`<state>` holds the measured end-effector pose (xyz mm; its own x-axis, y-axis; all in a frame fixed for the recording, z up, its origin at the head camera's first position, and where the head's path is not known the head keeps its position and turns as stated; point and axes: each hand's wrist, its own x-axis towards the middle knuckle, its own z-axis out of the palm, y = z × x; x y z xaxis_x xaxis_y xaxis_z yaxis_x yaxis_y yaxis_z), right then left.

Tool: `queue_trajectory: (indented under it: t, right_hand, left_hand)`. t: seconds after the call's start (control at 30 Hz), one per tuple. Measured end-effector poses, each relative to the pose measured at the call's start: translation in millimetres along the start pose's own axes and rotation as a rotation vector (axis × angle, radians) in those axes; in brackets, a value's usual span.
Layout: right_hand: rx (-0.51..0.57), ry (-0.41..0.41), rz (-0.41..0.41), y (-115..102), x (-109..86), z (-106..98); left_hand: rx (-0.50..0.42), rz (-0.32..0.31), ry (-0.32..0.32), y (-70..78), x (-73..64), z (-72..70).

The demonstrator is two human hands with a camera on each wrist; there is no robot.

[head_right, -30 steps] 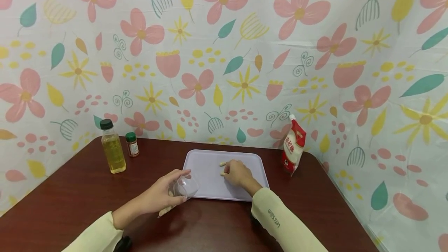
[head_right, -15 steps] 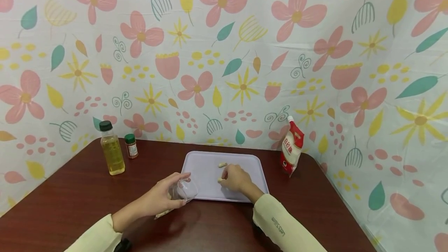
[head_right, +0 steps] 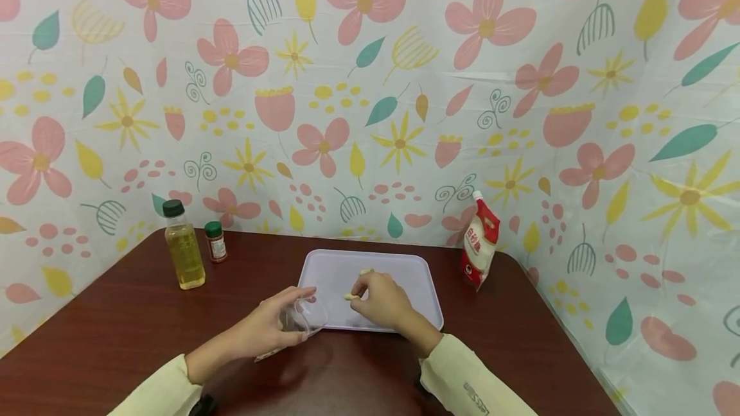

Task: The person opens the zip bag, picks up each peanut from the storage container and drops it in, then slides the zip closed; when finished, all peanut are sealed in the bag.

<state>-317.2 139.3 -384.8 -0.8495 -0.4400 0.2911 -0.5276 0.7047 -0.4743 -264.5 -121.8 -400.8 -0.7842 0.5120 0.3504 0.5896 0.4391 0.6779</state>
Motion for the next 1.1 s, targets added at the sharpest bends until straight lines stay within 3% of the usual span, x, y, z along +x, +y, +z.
queue_trajectory:
  t: [0.2, 0.47, 1.1]
  right_hand:
    - [0.112, 0.051, -0.079, -24.5, -11.4, -8.2]
    - [0.184, 0.013, -0.128, -49.7, -20.1, -11.9]
    - [0.213, -0.01, -0.232, -57.7, -23.1, -7.8]
  left_hand:
    - [0.011, 0.007, -0.009, 0.2, 0.2, 0.2]
    - [-0.009, 0.002, -0.014, 1.5, 0.6, -0.3]
    - [-0.001, 0.022, -0.022, 5.5, 3.5, 0.9]
